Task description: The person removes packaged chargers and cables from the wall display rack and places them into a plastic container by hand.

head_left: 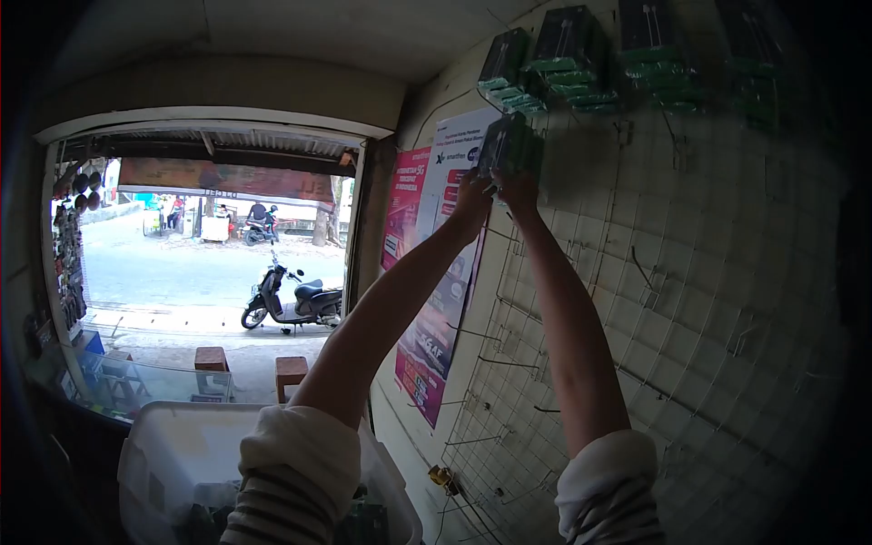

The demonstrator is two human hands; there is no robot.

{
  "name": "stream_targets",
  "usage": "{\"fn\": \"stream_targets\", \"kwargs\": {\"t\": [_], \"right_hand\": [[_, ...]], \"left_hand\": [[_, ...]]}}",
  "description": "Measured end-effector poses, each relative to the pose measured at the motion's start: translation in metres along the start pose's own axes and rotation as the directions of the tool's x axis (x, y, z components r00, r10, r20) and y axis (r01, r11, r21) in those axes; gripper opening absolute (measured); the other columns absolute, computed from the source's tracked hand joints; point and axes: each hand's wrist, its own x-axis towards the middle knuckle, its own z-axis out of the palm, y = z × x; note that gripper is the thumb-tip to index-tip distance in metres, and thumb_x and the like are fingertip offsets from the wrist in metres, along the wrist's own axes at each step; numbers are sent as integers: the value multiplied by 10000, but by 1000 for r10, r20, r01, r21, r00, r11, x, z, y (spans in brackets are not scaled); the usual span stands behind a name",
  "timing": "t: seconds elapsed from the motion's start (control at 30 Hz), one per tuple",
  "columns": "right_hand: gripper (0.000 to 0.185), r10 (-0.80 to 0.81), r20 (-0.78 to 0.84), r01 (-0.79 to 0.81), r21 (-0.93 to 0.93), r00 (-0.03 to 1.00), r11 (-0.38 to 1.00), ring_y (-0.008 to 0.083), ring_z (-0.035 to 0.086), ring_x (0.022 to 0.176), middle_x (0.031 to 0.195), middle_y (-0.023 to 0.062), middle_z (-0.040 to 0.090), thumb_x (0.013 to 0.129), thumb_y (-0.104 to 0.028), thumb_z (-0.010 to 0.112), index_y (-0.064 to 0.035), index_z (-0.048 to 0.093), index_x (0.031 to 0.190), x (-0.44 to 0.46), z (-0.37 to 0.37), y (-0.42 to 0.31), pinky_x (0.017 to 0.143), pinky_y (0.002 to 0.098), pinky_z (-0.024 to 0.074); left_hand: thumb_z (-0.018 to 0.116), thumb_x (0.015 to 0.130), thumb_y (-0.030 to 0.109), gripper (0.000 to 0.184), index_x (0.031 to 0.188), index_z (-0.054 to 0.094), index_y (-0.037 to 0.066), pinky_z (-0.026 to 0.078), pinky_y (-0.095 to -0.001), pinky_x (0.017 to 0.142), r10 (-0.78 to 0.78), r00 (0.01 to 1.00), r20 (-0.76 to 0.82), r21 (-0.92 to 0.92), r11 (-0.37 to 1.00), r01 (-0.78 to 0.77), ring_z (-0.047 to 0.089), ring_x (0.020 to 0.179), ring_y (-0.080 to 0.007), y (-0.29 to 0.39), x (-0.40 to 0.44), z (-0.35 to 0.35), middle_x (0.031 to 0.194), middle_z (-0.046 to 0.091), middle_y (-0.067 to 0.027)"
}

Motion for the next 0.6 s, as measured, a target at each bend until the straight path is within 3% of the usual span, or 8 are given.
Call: {"fn": "stream_targets", "kwargs": {"t": [0.03, 0.07, 0.17, 0.23, 0.33, 0.43, 0.53, 0.6], "right_hand": [[307, 0, 6, 0, 7, 1000, 1000, 127, 544, 523, 761, 95, 537, 666, -236, 629, 5, 546, 836, 10, 7, 8, 390, 233, 417], [373, -1, -70, 2, 19, 998, 1000, 231, 550, 628, 759, 150, 551, 637, -313, 614, 16, 557, 805, 16, 14, 14, 533, 307, 426], [462, 12, -246, -2, 41, 969, 999, 336, 557, 729, 745, 205, 566, 613, -414, 571, 23, 568, 761, 35, 36, 31, 671, 381, 439], [445, -25, -295, 38, 38, 955, 999, 340, 556, 731, 740, 206, 565, 611, -394, 576, 23, 566, 764, 36, 37, 31, 666, 388, 439], [434, -39, -293, 80, 127, 955, 989, 327, 561, 718, 731, 198, 567, 609, -371, 580, 37, 563, 755, 30, 34, 20, 649, 386, 443], [431, 20, -152, 32, 330, 988, 943, 287, 571, 704, 699, 172, 570, 607, -353, 588, 59, 556, 729, 19, 26, 2, 620, 370, 449], [431, 20, -205, 39, 277, 979, 960, 262, 575, 677, 674, 156, 568, 606, -349, 591, 66, 554, 715, 21, 30, -1, 603, 358, 451], [432, 9, -195, 48, 288, 981, 956, 263, 575, 645, 659, 160, 566, 604, -350, 593, 69, 556, 707, 20, 31, -4, 593, 358, 452]], "left_hand": [[418, 793, 121, 458, 1209, 229, 101, 381, -255, 666, 4, 1000, -10, 54, 999, -4, 460, 894, -196, 2, -2, 0, 1050, 416, -75], [420, 791, 119, 493, 1235, 205, 103, 380, -251, 661, 7, 1000, -20, 111, 994, -5, 460, 891, -197, 4, -3, -1, 1074, 412, -80], [421, 795, 135, 495, 1241, 210, 106, 376, -251, 658, 83, 996, 39, 222, 971, -89, 456, 897, -195, 1, 14, -19, 1099, 411, -86], [450, 789, 161, 510, 1238, 215, 101, 375, -250, 646, 67, 997, 27, 141, 988, -70, 443, 911, -189, 10, 8, -19, 1066, 427, -82], [493, 774, 192, 461, 1181, 297, 101, 359, -247, 659, 33, 999, 3, 351, 936, -32, 430, 913, -174, 17, 14, -29, 1037, 441, -49], [531, 754, 219, 368, 1077, 387, 116, 334, -248, 694, 35, 999, -11, 192, 981, -33, 423, 905, -161, 22, 20, -32, 1008, 449, -15], [533, 752, 241, 277, 990, 432, 143, 308, -255, 737, 52, 999, 0, 156, 986, -51, 414, 915, -148, 24, 27, -39, 989, 457, 9], [535, 754, 260, 295, 1014, 436, 162, 293, -267, 768, 51, 984, 168, 241, 966, -91, 390, 964, -132, 30, 29, -41, 995, 466, 13]]}}
